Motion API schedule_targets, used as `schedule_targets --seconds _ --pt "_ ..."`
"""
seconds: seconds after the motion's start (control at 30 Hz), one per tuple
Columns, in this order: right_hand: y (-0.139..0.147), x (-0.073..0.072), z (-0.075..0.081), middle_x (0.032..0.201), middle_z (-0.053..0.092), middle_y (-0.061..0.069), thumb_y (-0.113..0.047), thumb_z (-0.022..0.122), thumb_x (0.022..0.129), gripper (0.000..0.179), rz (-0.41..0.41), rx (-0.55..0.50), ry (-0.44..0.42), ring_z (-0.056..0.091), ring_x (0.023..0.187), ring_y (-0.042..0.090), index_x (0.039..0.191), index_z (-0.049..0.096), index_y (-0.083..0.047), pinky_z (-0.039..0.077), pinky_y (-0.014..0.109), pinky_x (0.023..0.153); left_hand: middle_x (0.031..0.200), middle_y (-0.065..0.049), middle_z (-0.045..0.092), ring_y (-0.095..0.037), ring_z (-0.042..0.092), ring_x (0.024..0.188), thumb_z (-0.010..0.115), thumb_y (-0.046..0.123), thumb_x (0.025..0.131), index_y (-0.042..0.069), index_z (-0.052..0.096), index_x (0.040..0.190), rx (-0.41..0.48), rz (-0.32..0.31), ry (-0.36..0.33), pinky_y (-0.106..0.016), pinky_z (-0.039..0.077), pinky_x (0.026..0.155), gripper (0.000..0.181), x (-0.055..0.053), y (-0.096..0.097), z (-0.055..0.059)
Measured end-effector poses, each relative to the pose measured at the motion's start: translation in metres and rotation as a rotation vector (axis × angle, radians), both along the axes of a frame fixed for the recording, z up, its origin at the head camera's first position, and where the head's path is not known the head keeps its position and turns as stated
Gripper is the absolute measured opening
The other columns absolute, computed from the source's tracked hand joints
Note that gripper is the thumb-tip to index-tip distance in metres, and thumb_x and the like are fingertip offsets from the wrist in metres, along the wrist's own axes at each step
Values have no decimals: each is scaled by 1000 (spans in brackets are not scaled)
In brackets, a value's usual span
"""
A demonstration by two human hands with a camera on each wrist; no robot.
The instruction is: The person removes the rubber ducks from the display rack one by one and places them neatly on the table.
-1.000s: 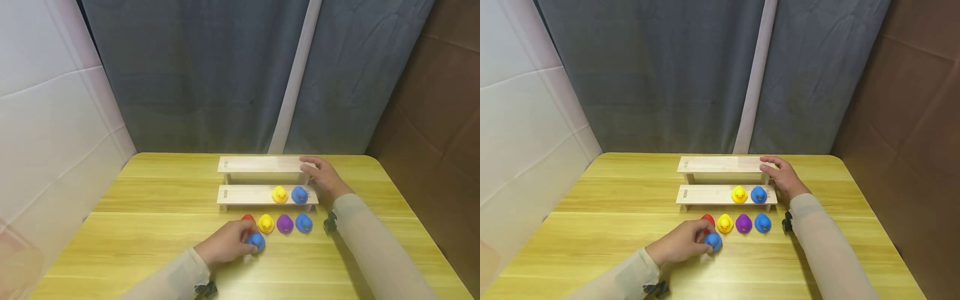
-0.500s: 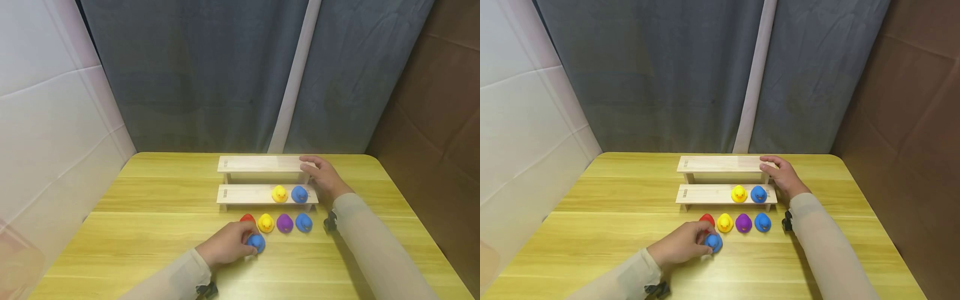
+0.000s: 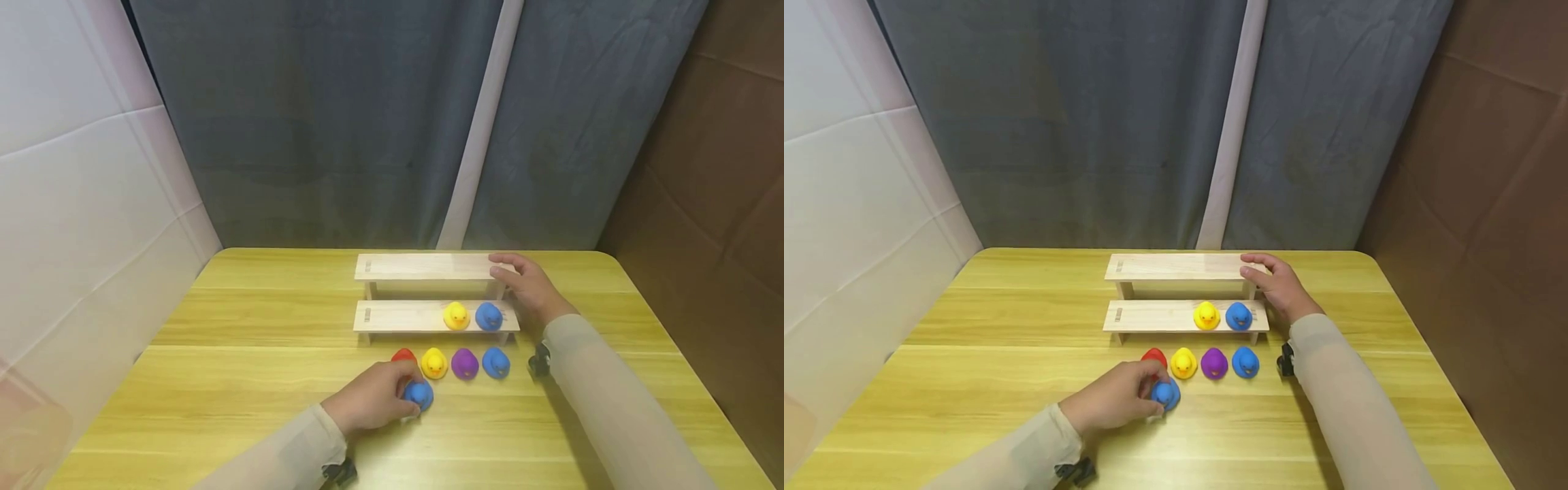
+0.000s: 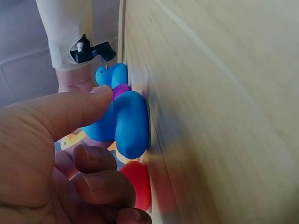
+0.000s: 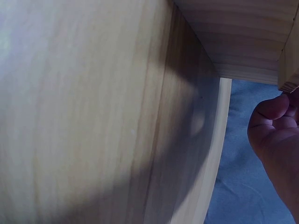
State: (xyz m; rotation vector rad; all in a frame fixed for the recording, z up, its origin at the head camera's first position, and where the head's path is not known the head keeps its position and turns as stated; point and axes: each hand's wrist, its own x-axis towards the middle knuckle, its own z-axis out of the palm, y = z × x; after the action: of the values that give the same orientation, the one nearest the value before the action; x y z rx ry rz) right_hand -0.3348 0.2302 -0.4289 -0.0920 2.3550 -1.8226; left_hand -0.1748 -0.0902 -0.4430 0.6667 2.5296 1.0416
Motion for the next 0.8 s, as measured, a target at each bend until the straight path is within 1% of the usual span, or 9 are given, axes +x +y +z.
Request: schedule_targets --seconds 0.07,0.23,0.4,0.53,0.6,0.7,0.77,0.8 --pt "1 0 0 149 39 -1 -52 68 86 57 13 10 16 39 133 30 135 55 -28 27 53 111 71 5 55 -8 50 64 80 17 79 22 62 97 -6 0 6 -25 45 59 26 0 0 0" --pt "1 -1 1 149 39 -1 -54 67 86 56 21 34 28 38 134 30 135 55 -28 28 54 110 72 5 55 -8 50 65 81 17 79 21 62 97 -15 -3 20 -25 45 60 26 0 1 0" --pt "1 -1 1 150 38 0 -54 67 86 57 22 37 23 36 136 31 135 54 -27 26 55 111 72 6 55 -8 49 64 81 17 79 22 61 96 -19 -2 30 -25 45 59 26 -1 1 -1" --pt "1 0 1 150 38 0 -54 67 86 57 18 38 20 35 137 31 135 54 -28 25 56 111 73 6 56 -8 51 66 81 20 78 23 62 98 -25 -4 27 -25 46 61 28 -1 0 0" --pt "1 0 1 149 39 -1 -54 67 86 57 16 38 21 36 136 30 135 55 -28 26 55 111 74 6 56 -8 52 66 81 23 78 23 61 100 -20 -12 24 -26 46 61 30 -2 -1 3" --pt "1 1 1 149 39 0 -53 67 86 57 17 39 34 37 135 30 135 55 -27 27 55 111 72 5 55 -9 50 63 80 30 79 22 61 106 6 -21 32 -27 44 56 34 -5 -6 10" --pt "0 1 1 149 39 0 -53 67 86 56 16 40 39 37 135 30 135 55 -26 27 55 111 72 4 54 -10 49 61 77 34 82 23 60 111 45 -19 56 -27 44 53 35 -9 -10 17" --pt "0 1 1 149 39 0 -53 67 86 56 15 39 39 37 135 30 135 55 -26 27 55 111 71 4 54 -10 49 61 76 35 84 24 60 113 73 -7 71 -27 43 52 35 -12 -12 21"
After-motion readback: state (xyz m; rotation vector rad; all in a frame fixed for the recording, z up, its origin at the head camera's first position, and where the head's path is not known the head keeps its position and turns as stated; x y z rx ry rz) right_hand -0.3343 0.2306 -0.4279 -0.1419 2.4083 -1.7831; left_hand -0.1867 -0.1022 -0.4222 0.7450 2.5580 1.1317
